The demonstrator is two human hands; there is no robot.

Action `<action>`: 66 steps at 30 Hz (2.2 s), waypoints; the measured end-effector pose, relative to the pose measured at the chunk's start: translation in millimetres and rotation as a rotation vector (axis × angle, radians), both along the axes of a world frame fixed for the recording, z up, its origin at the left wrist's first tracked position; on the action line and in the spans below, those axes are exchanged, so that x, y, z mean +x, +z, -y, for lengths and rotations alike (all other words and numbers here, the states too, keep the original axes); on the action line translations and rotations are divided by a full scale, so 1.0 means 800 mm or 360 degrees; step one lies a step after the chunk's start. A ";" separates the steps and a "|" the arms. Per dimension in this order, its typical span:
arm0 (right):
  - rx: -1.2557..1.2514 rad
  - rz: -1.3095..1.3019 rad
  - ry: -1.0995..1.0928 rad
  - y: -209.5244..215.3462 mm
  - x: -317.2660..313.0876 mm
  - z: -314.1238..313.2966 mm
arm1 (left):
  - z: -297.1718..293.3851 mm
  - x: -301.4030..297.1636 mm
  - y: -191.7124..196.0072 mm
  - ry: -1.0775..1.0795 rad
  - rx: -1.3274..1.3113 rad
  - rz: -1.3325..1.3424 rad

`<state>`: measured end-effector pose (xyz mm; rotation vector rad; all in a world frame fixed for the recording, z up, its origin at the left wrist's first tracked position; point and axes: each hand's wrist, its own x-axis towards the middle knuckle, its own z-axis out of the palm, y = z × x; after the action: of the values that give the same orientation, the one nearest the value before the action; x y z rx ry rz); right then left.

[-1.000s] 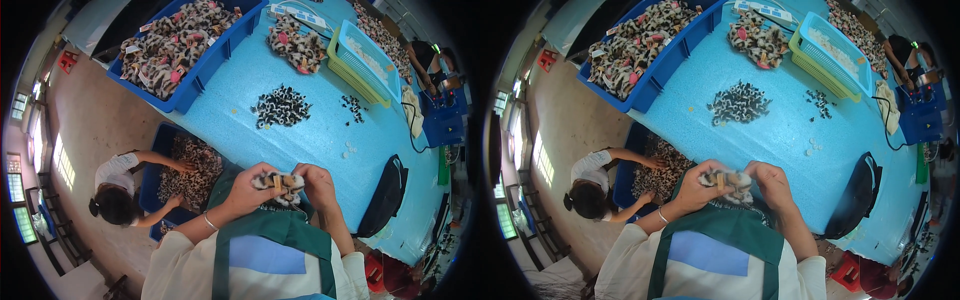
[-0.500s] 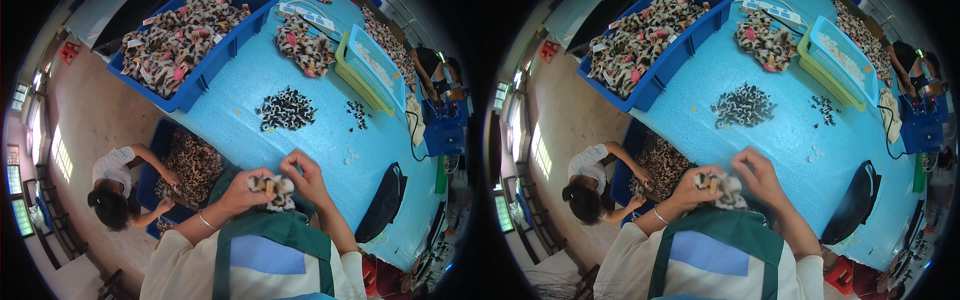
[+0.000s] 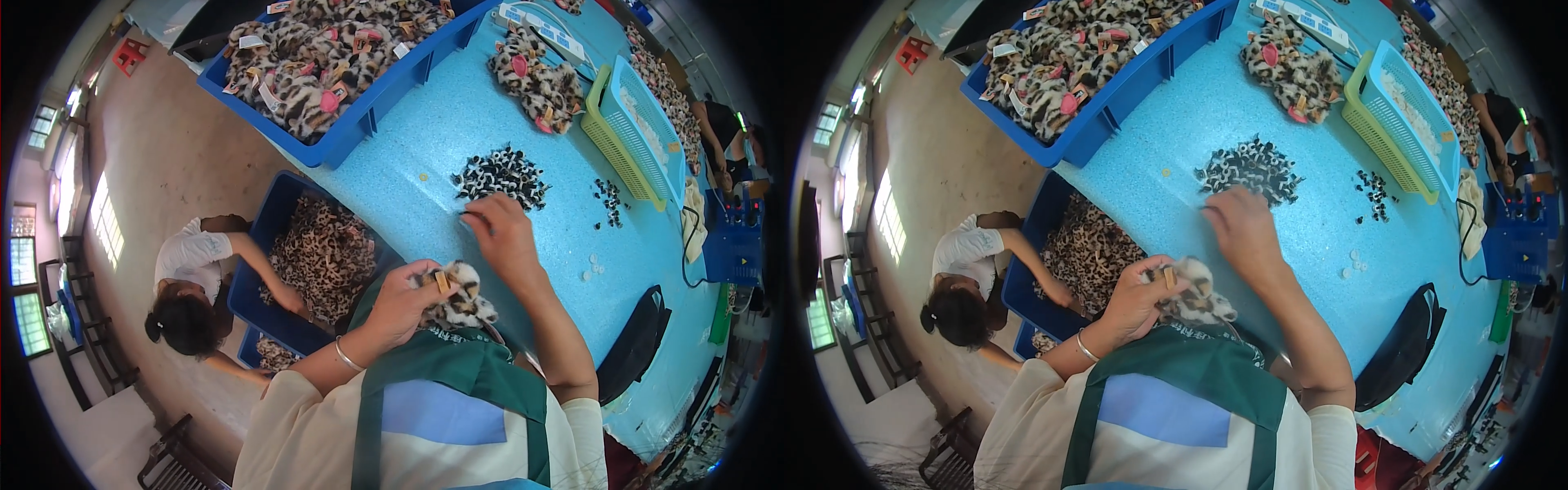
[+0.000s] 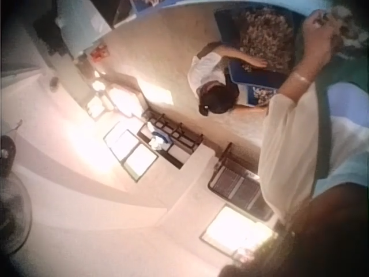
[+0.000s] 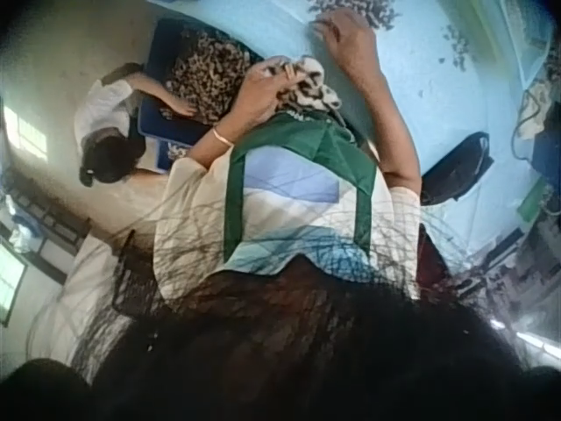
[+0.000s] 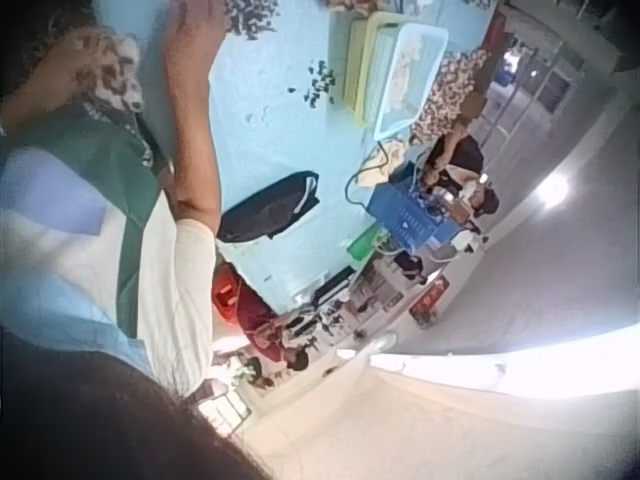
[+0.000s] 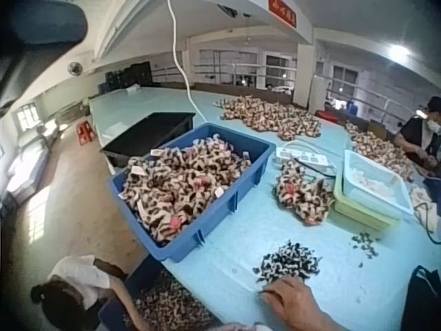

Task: Manually attaching plastic components to small leopard-print fabric pieces at a production table.

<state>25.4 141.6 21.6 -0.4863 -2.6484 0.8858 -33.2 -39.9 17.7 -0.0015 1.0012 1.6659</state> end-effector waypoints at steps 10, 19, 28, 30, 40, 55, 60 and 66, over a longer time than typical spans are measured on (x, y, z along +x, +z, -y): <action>-0.1097 -0.0364 0.0077 0.028 0.096 0.059 | -0.009 0.016 -0.009 0.0023 0.0052 -0.0044; -0.0607 -0.0347 -0.0146 0.025 0.110 0.074 | -0.005 0.025 0.002 -0.0232 0.0103 -0.0898; -0.0568 -0.0621 -0.0184 -0.001 0.128 0.081 | -0.005 0.029 -0.007 -0.0228 0.0410 -0.1349; -0.0659 -0.0904 -0.0237 -0.014 0.129 0.082 | -0.006 0.026 -0.004 -0.0277 0.0474 -0.1473; -0.0010 -0.1036 0.0089 -0.013 0.138 0.071 | -0.015 0.028 0.009 -0.0293 0.0680 -0.1899; -0.0191 -0.0679 0.0300 0.016 0.140 0.064 | -0.020 0.020 0.009 -0.0005 0.0873 -0.2306; -0.0252 -0.0716 0.0223 0.008 0.141 0.067 | -0.021 0.025 0.005 0.0063 0.0930 -0.2340; -0.0313 -0.0866 0.0239 -0.004 0.145 0.067 | -0.020 0.026 0.004 -0.0037 0.1013 -0.2356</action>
<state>141.4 88.0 18.6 -0.0669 -2.1299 1.1409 -12.7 -23.8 21.0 1.8558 1.3663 1.7751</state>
